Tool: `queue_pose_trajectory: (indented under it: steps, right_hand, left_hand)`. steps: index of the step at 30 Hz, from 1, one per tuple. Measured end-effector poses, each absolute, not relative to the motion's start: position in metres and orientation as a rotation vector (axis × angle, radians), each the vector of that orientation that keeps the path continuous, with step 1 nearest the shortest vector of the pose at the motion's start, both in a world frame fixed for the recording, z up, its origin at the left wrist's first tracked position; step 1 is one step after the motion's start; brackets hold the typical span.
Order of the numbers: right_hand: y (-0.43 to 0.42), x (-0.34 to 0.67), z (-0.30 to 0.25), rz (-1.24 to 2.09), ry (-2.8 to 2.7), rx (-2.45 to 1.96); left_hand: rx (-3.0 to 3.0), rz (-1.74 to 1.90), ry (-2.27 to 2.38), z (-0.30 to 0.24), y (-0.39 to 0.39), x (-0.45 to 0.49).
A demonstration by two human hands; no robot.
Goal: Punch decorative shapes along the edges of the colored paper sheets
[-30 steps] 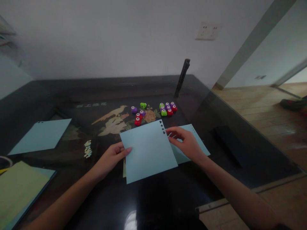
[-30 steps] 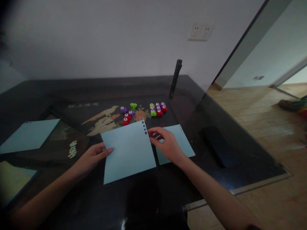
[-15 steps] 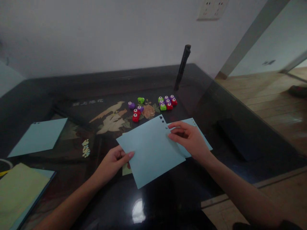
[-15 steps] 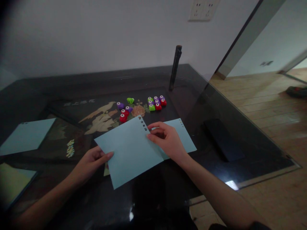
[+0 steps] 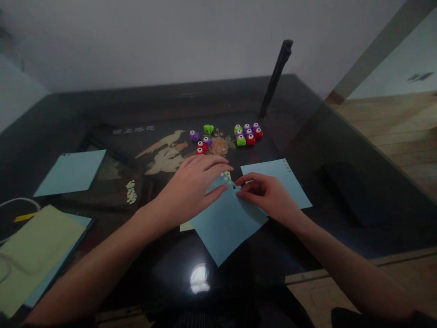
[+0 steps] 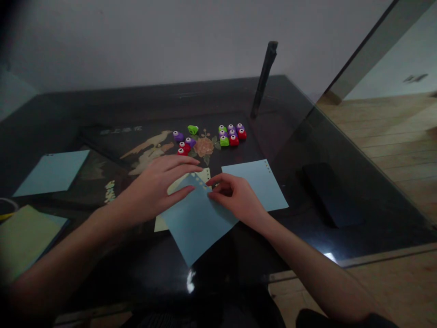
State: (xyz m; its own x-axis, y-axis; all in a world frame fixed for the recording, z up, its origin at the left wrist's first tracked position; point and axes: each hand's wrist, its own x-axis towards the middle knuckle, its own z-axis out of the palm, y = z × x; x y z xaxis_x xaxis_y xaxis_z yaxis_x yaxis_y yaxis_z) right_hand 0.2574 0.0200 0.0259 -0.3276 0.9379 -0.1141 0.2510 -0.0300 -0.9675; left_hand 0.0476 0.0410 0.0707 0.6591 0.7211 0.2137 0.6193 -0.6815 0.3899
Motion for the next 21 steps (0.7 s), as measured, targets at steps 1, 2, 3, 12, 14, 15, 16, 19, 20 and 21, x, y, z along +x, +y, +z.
queue_pose_trajectory:
  steps: [1,2,3,12,14,15,16,19,20,21]
  right_hand:
    - [0.020,0.257,0.026,1.395,-1.626,-1.267]
    - [0.020,0.258,0.026,1.393,-1.633,-1.271]
    - [0.020,0.258,0.026,1.389,-1.643,-1.277]
    - [0.016,0.257,0.029,1.249,-1.769,-1.320]
    - [0.013,0.257,0.031,1.157,-1.796,-1.309]
    - [0.012,0.258,0.032,1.110,-1.816,-1.296]
    - [0.010,0.258,0.033,1.066,-1.843,-1.280]
    - [0.005,0.263,0.038,0.969,-1.983,-1.213]
    - [0.003,0.265,0.040,0.936,-2.036,-1.181]
    - [0.001,0.266,0.042,0.901,-2.086,-1.146]
  left_hand:
    - [2.584,0.454,1.032,0.069,0.046,0.054]
    - [2.561,0.422,1.011,0.066,0.050,0.058]
    - [2.535,0.393,1.006,0.063,0.054,0.060]
    - [2.387,0.355,1.034,0.065,0.056,0.058]
    - [2.384,0.391,1.050,0.073,0.047,0.057]
    - [2.363,0.407,1.047,0.078,0.042,0.056]
    - [2.318,0.418,1.028,0.083,0.038,0.054]
    - [2.081,0.450,0.969,0.096,0.028,0.048]
    - [2.021,0.474,0.965,0.098,0.027,0.046]
    - [1.989,0.506,0.973,0.100,0.027,0.045]
